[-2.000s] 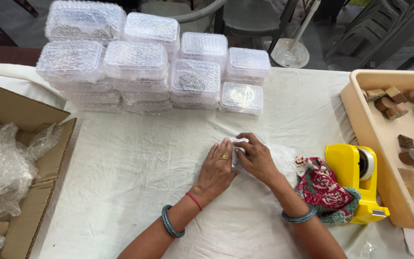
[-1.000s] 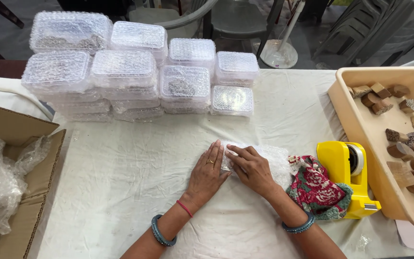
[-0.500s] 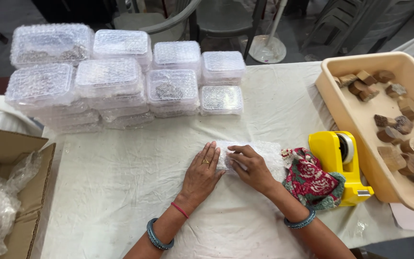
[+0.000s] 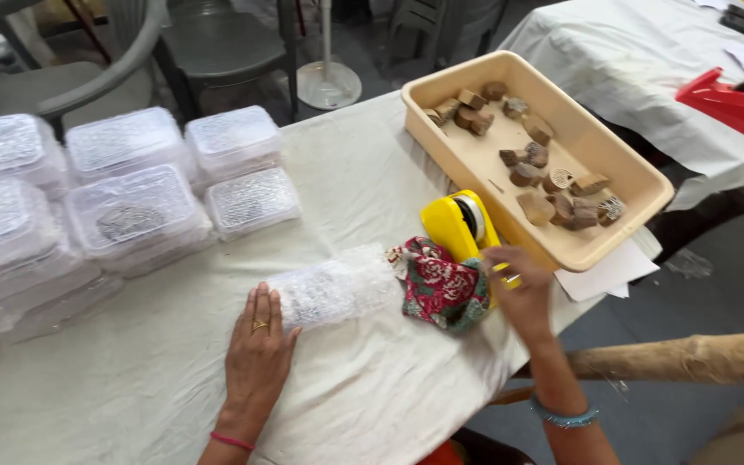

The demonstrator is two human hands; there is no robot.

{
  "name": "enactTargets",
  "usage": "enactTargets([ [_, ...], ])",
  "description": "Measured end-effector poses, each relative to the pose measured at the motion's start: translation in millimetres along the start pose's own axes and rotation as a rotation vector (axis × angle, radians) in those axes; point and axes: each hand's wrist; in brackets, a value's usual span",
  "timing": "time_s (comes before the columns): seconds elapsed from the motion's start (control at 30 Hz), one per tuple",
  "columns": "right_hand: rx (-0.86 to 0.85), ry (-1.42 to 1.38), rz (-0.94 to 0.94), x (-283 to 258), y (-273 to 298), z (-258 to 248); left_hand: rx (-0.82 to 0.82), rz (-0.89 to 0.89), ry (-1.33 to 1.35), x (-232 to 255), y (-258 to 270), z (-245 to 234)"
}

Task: The person wraps a small decorative item in bubble wrap and secures it with tape. They then wipe a small plastic container with a cloth, place the decorative item inside, and close the lid.

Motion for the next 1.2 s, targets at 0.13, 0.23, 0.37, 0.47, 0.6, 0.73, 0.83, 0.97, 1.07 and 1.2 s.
enactTargets([
  [0.13, 0.0, 0.048, 0.163, 56, -39, -46, -0.022, 0.003, -0.038, 1, 0, 1],
  [0.23, -0.157, 0.036, 0.327, 83, -48, -56, -0.049, 0.002, -0.063, 1, -1, 1],
  [0.37, -0.278, -0.053, 0.503, 102, -51, -60, -0.072, 0.009, -0.106, 1, 0, 1],
  [0.47, -0.296, -0.055, 0.531, 99, -52, -59, -0.079, 0.008, -0.119, 1, 0, 2],
  [0.6, -0.322, -0.023, 0.526, 94, -55, -57, -0.079, 0.002, -0.122, 1, 0, 2],
  [0.73, -0.347, -0.069, 0.498, 96, -55, -56, -0.09, -0.01, -0.119, 1, 1, 2],
  [0.83, -0.355, -0.113, 0.486, 100, -54, -54, -0.077, -0.003, -0.132, 2, 1, 4],
  [0.97, -0.352, -0.07, 0.452, 104, -50, -52, -0.084, -0.006, -0.132, 1, 1, 3],
  [1.07, -0.328, 0.007, 0.357, 97, -45, -52, -0.083, -0.008, -0.135, 3, 1, 2],
  [1.2, -0.243, 0.232, 0.239, 55, -48, -55, -0.079, -0.016, -0.139, 4, 0, -1],
])
Point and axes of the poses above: each hand's wrist, its own y-axis away from the middle knuckle, its own z-axis out of the palm, x = y × z, and after that the axes turned 12 degrees about x, right-handed
